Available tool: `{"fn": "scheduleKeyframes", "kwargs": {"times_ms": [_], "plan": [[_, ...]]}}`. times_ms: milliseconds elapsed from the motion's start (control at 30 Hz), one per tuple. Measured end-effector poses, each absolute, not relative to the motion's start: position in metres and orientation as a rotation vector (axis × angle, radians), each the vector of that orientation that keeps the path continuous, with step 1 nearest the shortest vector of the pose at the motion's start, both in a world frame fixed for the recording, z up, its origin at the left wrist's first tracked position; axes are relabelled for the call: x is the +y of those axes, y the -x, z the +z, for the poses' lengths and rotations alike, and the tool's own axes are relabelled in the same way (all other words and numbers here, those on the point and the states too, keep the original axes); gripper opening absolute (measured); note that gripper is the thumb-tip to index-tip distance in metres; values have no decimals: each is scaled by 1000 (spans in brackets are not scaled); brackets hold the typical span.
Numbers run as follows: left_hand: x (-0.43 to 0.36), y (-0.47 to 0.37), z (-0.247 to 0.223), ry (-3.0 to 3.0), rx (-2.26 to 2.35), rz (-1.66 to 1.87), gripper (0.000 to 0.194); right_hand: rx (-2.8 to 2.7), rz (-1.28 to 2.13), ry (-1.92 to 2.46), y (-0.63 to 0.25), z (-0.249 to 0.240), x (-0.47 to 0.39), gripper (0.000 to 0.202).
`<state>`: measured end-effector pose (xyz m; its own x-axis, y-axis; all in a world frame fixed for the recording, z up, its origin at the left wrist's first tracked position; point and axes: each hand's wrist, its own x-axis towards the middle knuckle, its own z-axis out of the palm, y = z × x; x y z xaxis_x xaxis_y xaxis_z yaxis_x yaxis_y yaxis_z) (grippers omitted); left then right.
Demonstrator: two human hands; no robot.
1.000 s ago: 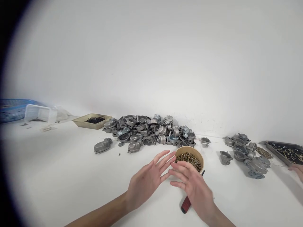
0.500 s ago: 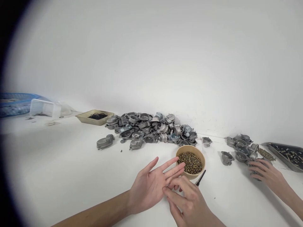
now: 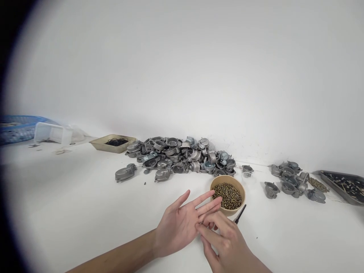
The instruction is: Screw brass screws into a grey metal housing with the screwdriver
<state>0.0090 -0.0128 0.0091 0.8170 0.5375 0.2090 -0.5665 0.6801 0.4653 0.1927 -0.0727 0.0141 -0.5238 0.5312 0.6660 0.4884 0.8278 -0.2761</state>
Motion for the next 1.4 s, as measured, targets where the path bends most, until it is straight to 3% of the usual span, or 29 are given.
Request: {"fn": "scheduleKeyframes", "kwargs": {"times_ms": [200,400,567,767,1400], "plan": [[-14,-10,7,-557,-75,617,63,-2207,60,731,-192,14,-72,45],[-29,-24,-7,-581,53,579,60,-2156,69,781,-194,4,-71,16],[-32,-25,-8,-578,77,532,64,-2183,125,763,-196,5,-69,12],[-32,-22,-5,-568,84,548,64,-2212,127,768,-195,6,-69,18],[-32,-23,-7,-533,115,570,71,-2239,-394,773,-183,-5,-74,25]]}}
